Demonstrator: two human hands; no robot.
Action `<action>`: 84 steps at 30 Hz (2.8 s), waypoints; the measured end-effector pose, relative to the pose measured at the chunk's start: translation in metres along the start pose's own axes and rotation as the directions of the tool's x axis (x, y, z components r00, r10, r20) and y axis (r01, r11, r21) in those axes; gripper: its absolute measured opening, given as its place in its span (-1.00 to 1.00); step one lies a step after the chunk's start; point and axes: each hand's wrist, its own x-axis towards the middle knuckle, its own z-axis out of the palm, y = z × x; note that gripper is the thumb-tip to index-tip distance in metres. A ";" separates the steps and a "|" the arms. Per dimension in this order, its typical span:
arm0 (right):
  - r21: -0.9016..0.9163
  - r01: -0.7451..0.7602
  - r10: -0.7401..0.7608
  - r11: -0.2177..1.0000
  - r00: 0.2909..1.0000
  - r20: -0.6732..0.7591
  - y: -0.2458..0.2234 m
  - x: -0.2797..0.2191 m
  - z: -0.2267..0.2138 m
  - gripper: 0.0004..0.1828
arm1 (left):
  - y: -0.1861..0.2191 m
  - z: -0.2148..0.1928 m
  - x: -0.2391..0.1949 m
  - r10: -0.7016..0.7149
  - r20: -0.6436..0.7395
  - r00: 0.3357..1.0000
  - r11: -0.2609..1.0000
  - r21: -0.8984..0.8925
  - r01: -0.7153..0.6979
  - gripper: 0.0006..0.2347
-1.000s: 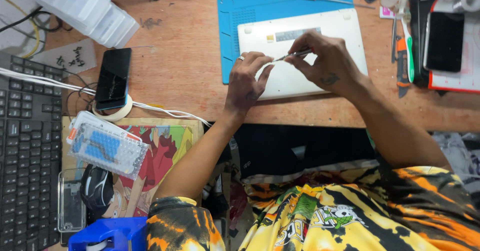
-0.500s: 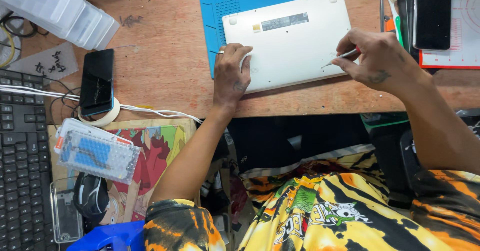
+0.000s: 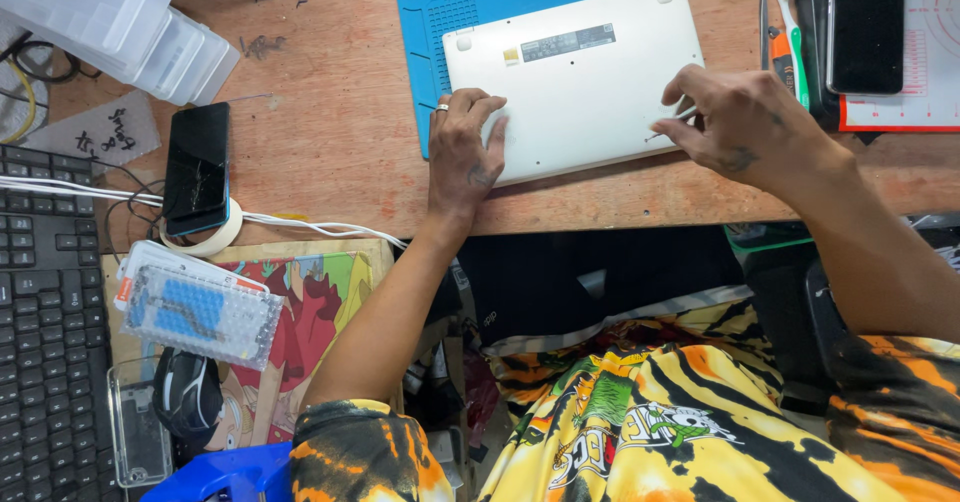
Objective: The person places a white laptop on a blue mat and uses a screwdriver to fasten screws into the bottom panel. The person then flips the laptop over and places it on the table.
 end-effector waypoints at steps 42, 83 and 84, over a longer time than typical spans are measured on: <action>-0.054 0.012 -0.010 0.998 0.999 0.036 -0.007 0.007 0.001 -0.71 | 0.015 0.028 -0.026 0.108 0.071 0.992 0.987 0.115 -0.116 -0.32; 0.396 0.313 -0.080 0.863 0.859 -0.505 -0.021 0.300 0.164 -0.79 | -0.028 0.006 0.014 -0.207 -0.155 0.966 0.978 -0.017 0.207 -0.77; 0.383 0.306 -0.075 0.871 0.856 -0.512 -0.021 0.301 0.165 -0.79 | -0.028 0.005 0.014 -0.207 -0.155 0.966 0.978 -0.013 0.208 -0.77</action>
